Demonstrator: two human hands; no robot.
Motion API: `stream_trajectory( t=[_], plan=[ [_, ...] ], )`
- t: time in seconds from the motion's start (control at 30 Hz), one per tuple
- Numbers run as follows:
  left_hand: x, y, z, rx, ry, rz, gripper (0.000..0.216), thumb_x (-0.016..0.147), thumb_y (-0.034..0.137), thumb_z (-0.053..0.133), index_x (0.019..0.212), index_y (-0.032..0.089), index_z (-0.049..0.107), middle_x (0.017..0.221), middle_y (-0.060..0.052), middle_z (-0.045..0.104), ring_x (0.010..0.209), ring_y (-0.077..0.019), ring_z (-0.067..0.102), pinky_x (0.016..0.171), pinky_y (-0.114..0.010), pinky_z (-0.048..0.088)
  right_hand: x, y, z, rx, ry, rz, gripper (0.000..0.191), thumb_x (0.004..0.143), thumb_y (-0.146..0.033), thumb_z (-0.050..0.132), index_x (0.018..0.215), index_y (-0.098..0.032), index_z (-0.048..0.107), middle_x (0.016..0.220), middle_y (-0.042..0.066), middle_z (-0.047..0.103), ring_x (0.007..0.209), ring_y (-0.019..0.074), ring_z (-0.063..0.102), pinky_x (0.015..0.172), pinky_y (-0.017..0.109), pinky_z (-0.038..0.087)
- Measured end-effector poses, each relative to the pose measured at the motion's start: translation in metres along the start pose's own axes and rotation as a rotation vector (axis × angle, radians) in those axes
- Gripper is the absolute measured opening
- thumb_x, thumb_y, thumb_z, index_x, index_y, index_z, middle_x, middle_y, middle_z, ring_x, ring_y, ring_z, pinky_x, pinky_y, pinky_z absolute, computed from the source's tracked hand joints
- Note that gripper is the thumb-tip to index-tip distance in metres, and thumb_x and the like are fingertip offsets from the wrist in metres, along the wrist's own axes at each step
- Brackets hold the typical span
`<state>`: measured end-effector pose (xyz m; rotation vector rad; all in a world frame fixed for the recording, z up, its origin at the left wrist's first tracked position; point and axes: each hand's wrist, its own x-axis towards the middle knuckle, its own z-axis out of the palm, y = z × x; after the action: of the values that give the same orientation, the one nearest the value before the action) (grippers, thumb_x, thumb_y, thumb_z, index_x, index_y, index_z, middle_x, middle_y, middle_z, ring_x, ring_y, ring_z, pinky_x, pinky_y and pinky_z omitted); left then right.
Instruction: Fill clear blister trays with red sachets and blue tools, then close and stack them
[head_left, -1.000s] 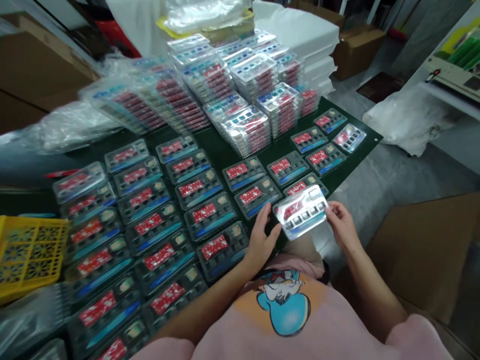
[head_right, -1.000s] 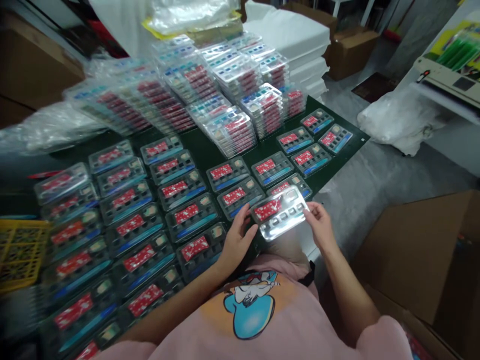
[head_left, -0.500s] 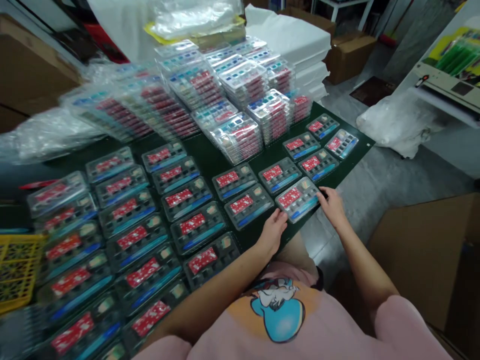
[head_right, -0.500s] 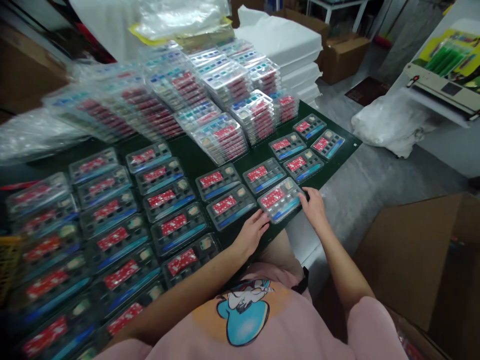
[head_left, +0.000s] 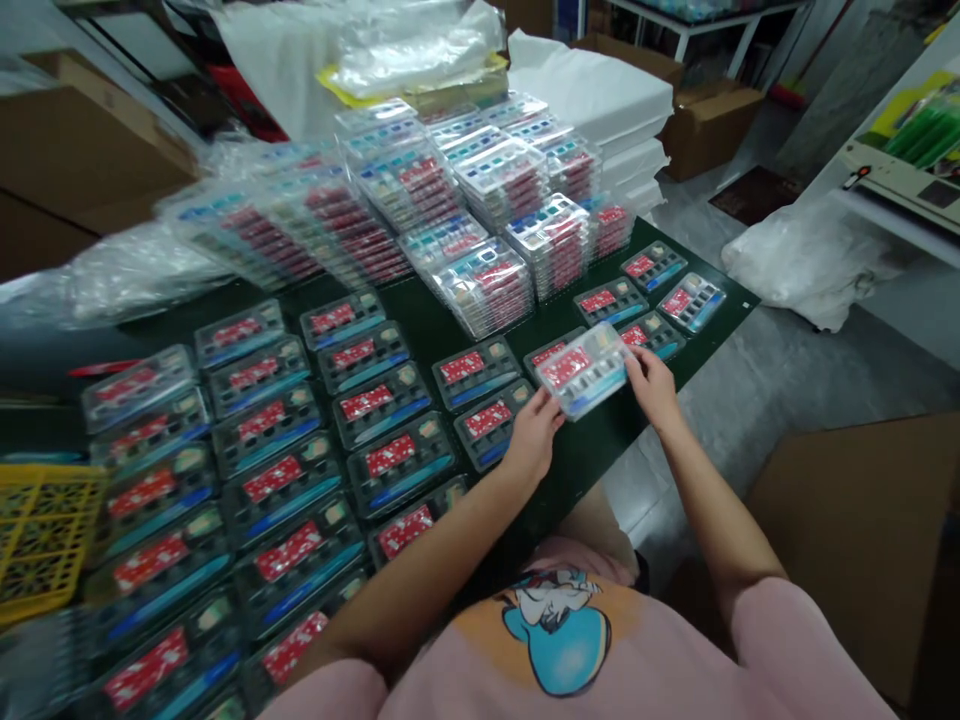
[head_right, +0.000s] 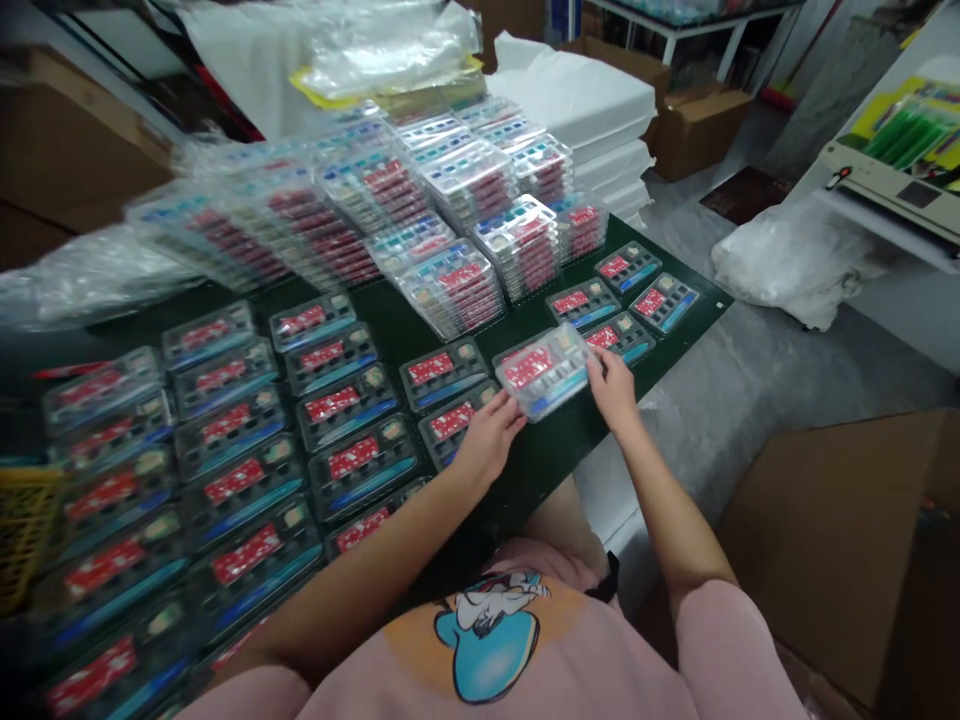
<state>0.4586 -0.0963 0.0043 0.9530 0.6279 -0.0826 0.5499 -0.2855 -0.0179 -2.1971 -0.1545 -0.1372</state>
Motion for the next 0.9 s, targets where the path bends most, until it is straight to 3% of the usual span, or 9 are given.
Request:
stream_trajectory(
  t=[0.2, 0.4, 0.5, 0.63, 0.73, 0.8, 0.9],
  plan=[
    [0.052, 0.027, -0.002, 0.029, 0.147, -0.034, 0.015, 0.075, 0.022, 0.070, 0.088, 0.019, 0.062, 0.086, -0.002, 0.068, 0.079, -0.0128, 0.062, 0.080, -0.027, 0.045, 0.046, -0.017, 0.046, -0.289, -0.105, 0.103, 0.037, 0.094, -0.029, 0.045, 0.121, -0.014, 0.064, 0.110, 0.016, 0.069, 0.102, 0.0296, 0.063, 0.094, 0.042, 0.046],
    [0.054, 0.026, -0.008, 0.001, 0.180, -0.068, 0.040, 0.080, 0.021, 0.067, 0.117, 0.019, 0.051, 0.104, -0.005, 0.065, 0.083, -0.0117, 0.061, 0.088, -0.028, 0.044, 0.043, -0.012, 0.056, -0.418, -0.122, 0.053, 0.040, 0.096, -0.035, 0.046, 0.124, -0.013, 0.064, 0.114, 0.020, 0.065, 0.111, 0.0320, 0.058, 0.102, 0.047, 0.039],
    [0.045, 0.025, -0.011, -0.016, 0.169, -0.069, 0.051, 0.078, 0.022, 0.070, 0.124, 0.021, 0.049, 0.114, -0.008, 0.063, 0.097, -0.0145, 0.061, 0.093, -0.030, 0.043, 0.047, 0.000, 0.042, -0.409, -0.037, -0.002, 0.044, 0.096, -0.039, 0.046, 0.127, -0.013, 0.062, 0.118, 0.019, 0.064, 0.113, 0.0316, 0.055, 0.103, 0.047, 0.038],
    [0.022, 0.014, -0.015, -0.005, 0.205, 0.026, 0.051, 0.078, 0.026, 0.069, 0.125, 0.027, 0.053, 0.112, -0.005, 0.062, 0.101, -0.0149, 0.060, 0.093, -0.030, 0.044, 0.057, 0.027, -0.007, -0.450, 0.146, 0.058, 0.041, 0.092, -0.036, 0.049, 0.124, -0.013, 0.063, 0.122, 0.019, 0.061, 0.114, 0.0316, 0.054, 0.100, 0.047, 0.040],
    [0.003, 0.002, -0.023, 0.041, 0.208, 0.109, 0.048, 0.078, 0.029, 0.069, 0.125, 0.027, 0.056, 0.114, -0.004, 0.060, 0.103, -0.0147, 0.060, 0.092, -0.029, 0.045, 0.050, 0.037, -0.039, -0.389, 0.228, 0.102, 0.035, 0.089, -0.032, 0.050, 0.113, -0.012, 0.065, 0.113, 0.019, 0.064, 0.107, 0.0295, 0.058, 0.097, 0.046, 0.043],
    [-0.006, -0.003, -0.035, 0.098, 0.202, 0.187, 0.044, 0.079, 0.029, 0.068, 0.121, 0.026, 0.058, 0.115, -0.005, 0.061, 0.108, -0.0159, 0.058, 0.096, -0.030, 0.044, 0.031, 0.033, -0.040, -0.245, 0.165, 0.069, 0.029, 0.089, -0.033, 0.049, 0.102, -0.013, 0.067, 0.100, 0.014, 0.068, 0.094, 0.0256, 0.062, 0.090, 0.041, 0.046],
    [-0.013, -0.003, -0.065, 0.275, 0.210, 0.352, 0.039, 0.081, 0.031, 0.067, 0.119, 0.024, 0.060, 0.119, -0.006, 0.061, 0.115, -0.0189, 0.057, 0.105, -0.033, 0.040, -0.014, 0.011, -0.013, 0.028, -0.172, 0.006, 0.026, 0.089, -0.039, 0.053, 0.093, -0.018, 0.067, 0.085, 0.005, 0.069, 0.078, 0.0195, 0.063, 0.077, 0.033, 0.050]
  ],
)
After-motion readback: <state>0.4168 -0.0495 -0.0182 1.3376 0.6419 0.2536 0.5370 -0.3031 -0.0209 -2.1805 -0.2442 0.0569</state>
